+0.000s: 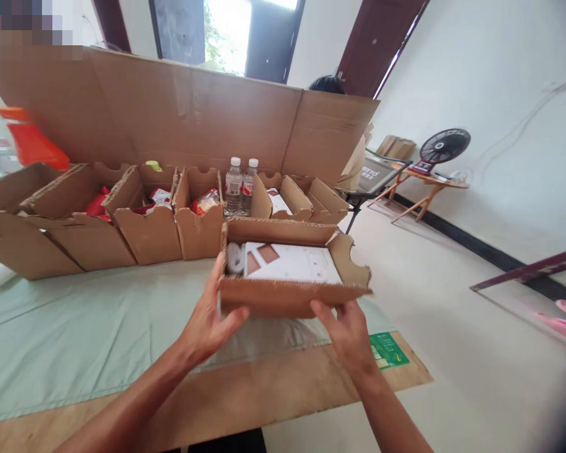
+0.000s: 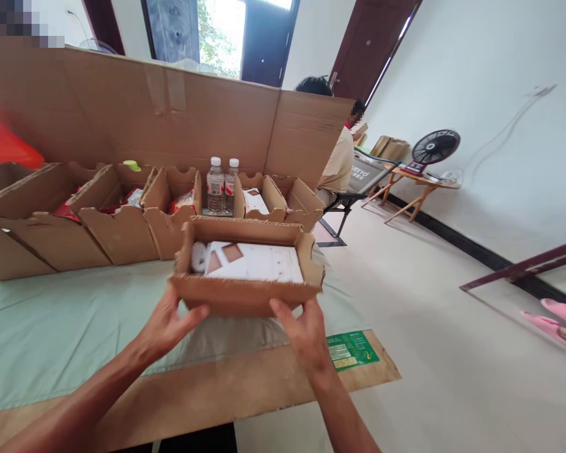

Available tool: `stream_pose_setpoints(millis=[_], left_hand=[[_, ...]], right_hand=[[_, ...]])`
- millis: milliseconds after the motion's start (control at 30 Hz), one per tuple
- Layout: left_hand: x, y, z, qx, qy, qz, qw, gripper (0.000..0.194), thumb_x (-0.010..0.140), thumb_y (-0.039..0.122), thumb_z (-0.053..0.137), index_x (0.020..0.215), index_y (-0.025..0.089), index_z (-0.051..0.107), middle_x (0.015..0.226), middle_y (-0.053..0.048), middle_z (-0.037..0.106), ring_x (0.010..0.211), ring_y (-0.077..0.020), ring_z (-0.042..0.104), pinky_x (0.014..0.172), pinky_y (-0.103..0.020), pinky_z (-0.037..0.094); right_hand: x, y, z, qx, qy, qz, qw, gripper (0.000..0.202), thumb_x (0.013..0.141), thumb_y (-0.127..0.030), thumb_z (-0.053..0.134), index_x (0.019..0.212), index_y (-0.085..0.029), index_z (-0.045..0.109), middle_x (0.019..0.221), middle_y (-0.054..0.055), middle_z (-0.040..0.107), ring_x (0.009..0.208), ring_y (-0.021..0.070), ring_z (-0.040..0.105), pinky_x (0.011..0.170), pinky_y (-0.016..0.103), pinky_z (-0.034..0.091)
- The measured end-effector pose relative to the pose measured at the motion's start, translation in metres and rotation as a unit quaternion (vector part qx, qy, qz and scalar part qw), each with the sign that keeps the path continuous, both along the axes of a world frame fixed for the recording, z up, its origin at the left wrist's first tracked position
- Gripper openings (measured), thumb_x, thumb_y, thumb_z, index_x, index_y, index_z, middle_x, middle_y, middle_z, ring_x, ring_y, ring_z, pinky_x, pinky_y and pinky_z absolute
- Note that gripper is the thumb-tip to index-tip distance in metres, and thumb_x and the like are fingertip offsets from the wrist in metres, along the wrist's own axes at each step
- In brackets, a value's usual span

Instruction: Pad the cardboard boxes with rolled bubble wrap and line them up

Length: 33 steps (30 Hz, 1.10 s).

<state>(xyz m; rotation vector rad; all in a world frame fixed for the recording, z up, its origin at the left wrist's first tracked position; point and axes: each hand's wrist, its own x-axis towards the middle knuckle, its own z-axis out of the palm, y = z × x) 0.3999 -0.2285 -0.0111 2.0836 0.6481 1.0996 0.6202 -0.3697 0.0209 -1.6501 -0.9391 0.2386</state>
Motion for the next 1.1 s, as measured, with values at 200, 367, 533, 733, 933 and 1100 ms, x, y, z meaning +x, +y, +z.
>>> stream_pose_setpoints(millis=[200,367,533,733,933,1100], left_hand=[[-0.111,-0.014,0.025,-0.057,0.011,0.196,0.979,0.059,0.089,0.058,0.064,0.141,0.030,0.059,0.137,-0.009,0.067,0.143,-0.0426,0.048,0.119,-0.064,0.040],[-0.070,0.017,0.078,-0.007,-0.065,0.118,0.991,0.075,0.086,0.050,0.068,0.150,0.019,0.044,0.141,-0.015,0.062,0.133,-0.0352,0.059,0.114,-0.056,0.047],[-0.080,-0.021,0.059,-0.017,-0.009,0.028,0.999,0.081,0.094,0.038,0.063,0.163,0.027,0.023,0.164,-0.013,0.041,0.150,-0.0330,0.041,0.120,-0.054,0.043],[-0.137,-0.009,0.066,-0.078,-0.064,0.243,0.965,0.069,0.088,0.048,0.073,0.147,0.024,0.049,0.137,-0.012,0.065,0.130,-0.0362,0.060,0.117,-0.059,0.043],[-0.088,-0.020,0.026,-0.121,-0.070,0.183,0.973,0.074,0.096,0.039,0.063,0.160,0.024,0.030,0.151,-0.016,0.052,0.145,-0.0346,0.047,0.121,-0.058,0.038],[-0.070,-0.060,-0.020,-0.125,-0.035,0.137,0.982,0.087,0.096,0.027,0.062,0.166,0.030,0.011,0.169,-0.017,0.027,0.154,-0.0388,0.032,0.122,-0.063,0.035]], right_hand=[[-0.081,0.021,0.036,-0.017,-0.021,0.160,0.987,0.053,0.086,-0.048,0.074,0.134,-0.027,0.065,0.133,0.010,0.070,0.121,0.0346,0.066,0.105,0.052,0.054],[-0.063,0.054,0.058,0.089,-0.002,0.106,0.990,0.044,0.084,-0.053,0.073,0.114,-0.021,0.069,0.116,0.010,0.076,0.113,0.0299,0.068,0.103,0.048,0.053],[-0.066,0.006,0.031,0.116,0.012,-0.006,0.993,0.045,0.085,-0.051,0.076,0.121,-0.025,0.067,0.123,0.010,0.073,0.121,0.0329,0.066,0.108,0.052,0.050],[-0.110,0.059,0.045,0.093,0.010,0.215,0.972,0.053,0.096,-0.058,0.060,0.139,-0.025,0.059,0.138,0.009,0.066,0.133,0.0284,0.058,0.115,0.044,0.045],[-0.065,0.080,0.010,0.052,-0.013,0.186,0.981,0.065,0.097,-0.064,0.053,0.149,-0.024,0.050,0.148,0.012,0.059,0.140,0.0299,0.052,0.117,0.047,0.041],[-0.035,0.069,-0.031,0.037,-0.060,0.101,0.992,0.066,0.097,-0.065,0.049,0.146,-0.022,0.049,0.143,0.014,0.060,0.135,0.0307,0.054,0.115,0.049,0.042]])
